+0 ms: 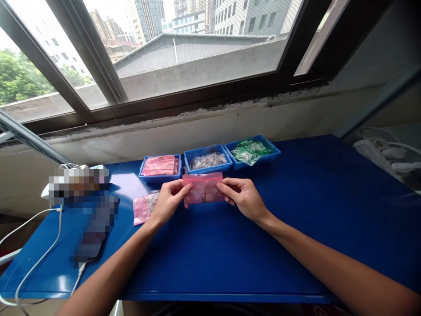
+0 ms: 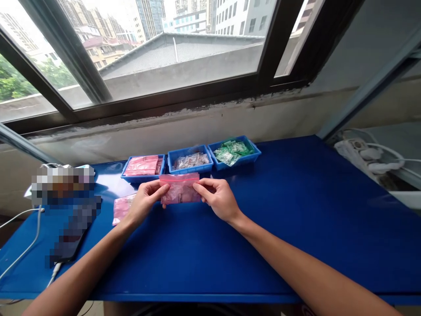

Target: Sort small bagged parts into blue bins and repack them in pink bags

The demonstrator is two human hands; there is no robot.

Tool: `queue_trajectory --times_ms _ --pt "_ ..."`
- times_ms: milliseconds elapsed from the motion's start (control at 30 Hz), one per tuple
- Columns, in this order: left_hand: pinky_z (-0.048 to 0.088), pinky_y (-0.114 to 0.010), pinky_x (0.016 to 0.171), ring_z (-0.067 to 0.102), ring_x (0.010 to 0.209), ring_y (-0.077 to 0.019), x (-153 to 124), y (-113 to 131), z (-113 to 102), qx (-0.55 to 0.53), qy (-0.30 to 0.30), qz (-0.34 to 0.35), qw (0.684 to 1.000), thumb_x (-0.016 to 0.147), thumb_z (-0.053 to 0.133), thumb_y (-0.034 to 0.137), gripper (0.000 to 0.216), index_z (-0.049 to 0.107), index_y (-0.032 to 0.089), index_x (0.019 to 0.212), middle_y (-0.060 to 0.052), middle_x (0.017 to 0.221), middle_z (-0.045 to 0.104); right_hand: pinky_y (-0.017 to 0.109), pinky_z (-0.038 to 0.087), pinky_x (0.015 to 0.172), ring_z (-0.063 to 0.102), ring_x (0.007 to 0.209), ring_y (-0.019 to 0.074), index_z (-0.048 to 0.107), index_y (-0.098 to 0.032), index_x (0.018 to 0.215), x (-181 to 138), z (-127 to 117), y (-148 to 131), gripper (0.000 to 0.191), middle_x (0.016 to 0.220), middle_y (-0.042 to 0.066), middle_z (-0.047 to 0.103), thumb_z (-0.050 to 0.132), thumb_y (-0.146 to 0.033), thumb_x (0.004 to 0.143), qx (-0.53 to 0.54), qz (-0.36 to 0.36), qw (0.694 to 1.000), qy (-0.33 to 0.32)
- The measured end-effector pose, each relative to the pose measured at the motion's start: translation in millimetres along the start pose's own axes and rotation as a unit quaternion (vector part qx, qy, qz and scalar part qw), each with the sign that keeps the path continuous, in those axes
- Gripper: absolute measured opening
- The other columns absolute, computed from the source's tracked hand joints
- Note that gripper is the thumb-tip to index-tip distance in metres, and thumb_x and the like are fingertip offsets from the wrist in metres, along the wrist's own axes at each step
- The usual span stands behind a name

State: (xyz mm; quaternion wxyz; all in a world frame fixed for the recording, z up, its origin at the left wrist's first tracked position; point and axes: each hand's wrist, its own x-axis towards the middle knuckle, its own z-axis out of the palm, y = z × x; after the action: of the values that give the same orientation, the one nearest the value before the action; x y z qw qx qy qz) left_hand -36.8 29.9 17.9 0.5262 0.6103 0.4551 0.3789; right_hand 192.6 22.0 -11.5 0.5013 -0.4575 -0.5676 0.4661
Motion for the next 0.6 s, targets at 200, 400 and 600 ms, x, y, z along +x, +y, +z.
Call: queue_trajectory --times_ms 200,400,600 --pt "0.029 -0.019 0.043 0.04 0.043 -0.0066 -2.3 -8.9 -1.7 0.004 0.036 -0.017 0.999 0.085 0.076 0.059 0.047 0.062 0.016 0.072 0.007 0.051 0.047 0.025 0.034 0.045 0.043 0.047 0.0101 0.068 -0.017 0.063 0.7 0.1 2.0 0.044 0.054 -0.002 0.051 0.074 -0.052 0.089 -0.006 0.001 1.0 -0.015" --pt "0.038 -0.02 0.04 0.054 0.04 -0.0115 -7.2 -11.9 0.7 0.023 0.067 0.015 0.997 0.092 0.073 0.046 0.033 0.076 0.014 0.093 0.0 0.053 0.066 0.024 0.032 0.039 0.041 0.04 0.0097 0.084 -0.015 0.083 -1.8 -0.4 2.8 0.031 0.047 -0.002 0.053 0.072 -0.043 0.092 -0.022 -0.028 0.999 -0.002" --pt "0.062 -0.03 0.083 0.08 0.09 -0.0219 -15.8 -14.7 2.2 0.143 0.14 0.227 0.953 0.094 0.067 0.019 0.012 0.078 0.018 0.095 -0.008 0.097 0.084 0.035 0.068 0.073 0.082 0.084 0.0272 0.087 -0.024 0.106 -9.6 -3.4 8.4 0.023 0.101 0.007 0.085 0.071 -0.02 0.09 -0.11 -0.188 0.976 0.033"
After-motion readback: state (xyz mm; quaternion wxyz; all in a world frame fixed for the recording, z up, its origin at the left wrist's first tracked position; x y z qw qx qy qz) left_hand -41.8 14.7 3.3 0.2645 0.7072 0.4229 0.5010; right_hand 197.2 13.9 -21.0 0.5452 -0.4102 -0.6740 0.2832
